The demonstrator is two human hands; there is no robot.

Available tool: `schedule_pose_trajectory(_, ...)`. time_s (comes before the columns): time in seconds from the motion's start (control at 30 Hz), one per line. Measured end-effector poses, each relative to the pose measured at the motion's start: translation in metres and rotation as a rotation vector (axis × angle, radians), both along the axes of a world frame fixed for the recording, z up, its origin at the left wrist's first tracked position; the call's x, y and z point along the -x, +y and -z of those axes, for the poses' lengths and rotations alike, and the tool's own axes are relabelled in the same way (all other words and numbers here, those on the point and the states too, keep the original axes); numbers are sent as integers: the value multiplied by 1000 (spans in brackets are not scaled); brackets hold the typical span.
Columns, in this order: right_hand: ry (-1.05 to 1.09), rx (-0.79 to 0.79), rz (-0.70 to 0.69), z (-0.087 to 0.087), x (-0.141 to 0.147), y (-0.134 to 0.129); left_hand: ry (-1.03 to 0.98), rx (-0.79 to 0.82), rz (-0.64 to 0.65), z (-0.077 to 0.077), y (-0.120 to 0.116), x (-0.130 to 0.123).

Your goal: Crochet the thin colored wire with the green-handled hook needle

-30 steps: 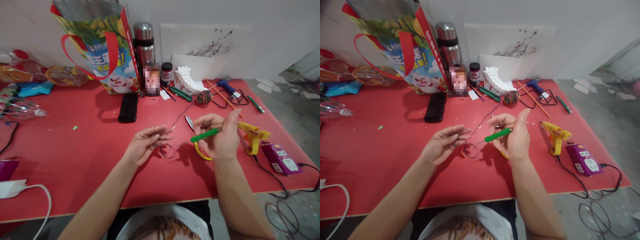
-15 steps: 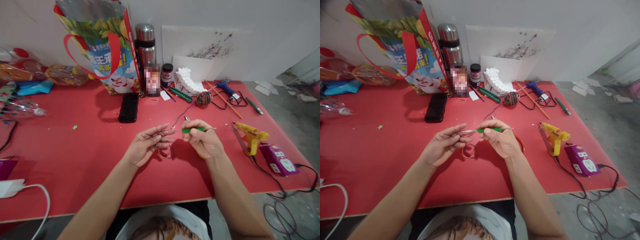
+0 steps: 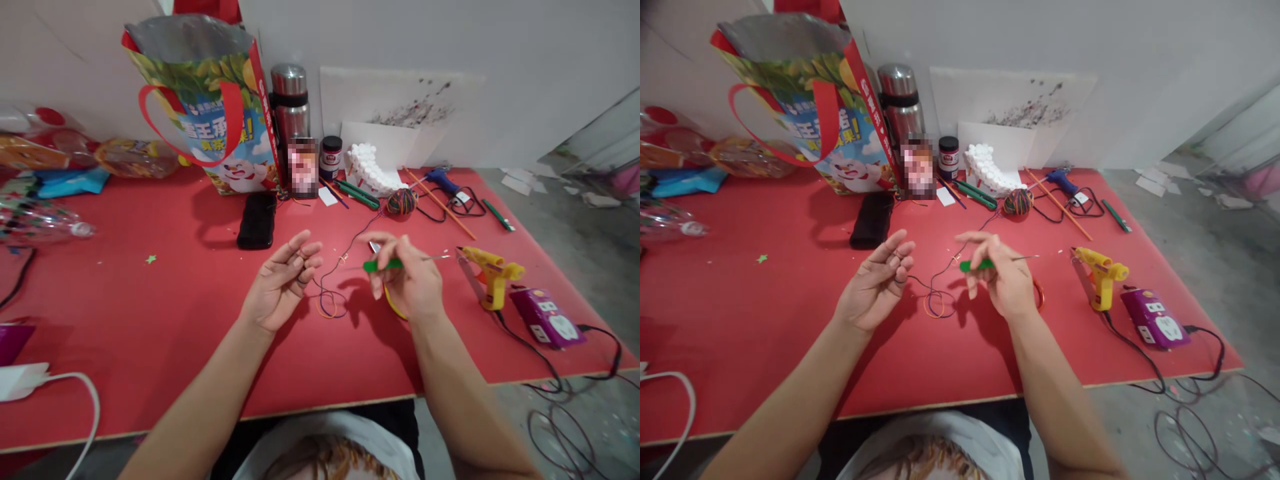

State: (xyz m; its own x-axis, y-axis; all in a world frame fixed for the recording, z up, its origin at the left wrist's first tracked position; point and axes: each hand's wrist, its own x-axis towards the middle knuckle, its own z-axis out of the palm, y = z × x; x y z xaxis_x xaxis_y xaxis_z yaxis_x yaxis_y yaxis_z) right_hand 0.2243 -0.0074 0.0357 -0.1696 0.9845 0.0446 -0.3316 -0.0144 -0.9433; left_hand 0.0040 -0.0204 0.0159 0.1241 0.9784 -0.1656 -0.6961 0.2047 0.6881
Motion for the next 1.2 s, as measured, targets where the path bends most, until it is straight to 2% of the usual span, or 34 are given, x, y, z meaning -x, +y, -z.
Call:
schedule_pose_trajectory(0.13,-307,151,-271,-1,29,-14,-23,27,25,-1,-2,6)
schedule_pose_trajectory(0.23,-361,135,-474,4,49,-19,-37,29,34,-2,-4,6)
schedule_pose_trajectory(0.3,-377,169,-510,8,55,-20,-59,23,9,-4,-5,4)
schedule_pose_trajectory(0.47,-360,209,-422,12,53,-18,-89,12,-23,-8,-3,2)
schedule_pose_trajectory(0.67,-378,235,-538,5,36,-18,-83,-3,83,-7,-3,1)
schedule_pose_trajectory(0.87,-12,210,-354,0,-5,-4,-85,12,177,0,-3,-1)
schedule_pose_trajectory(0.97,180,209,-295,0,-13,2,-93,37,196,5,-3,-2)
schedule_pose_trajectory(1.2,248,276,-249,2,-5,2,-68,90,194,6,-1,-4)
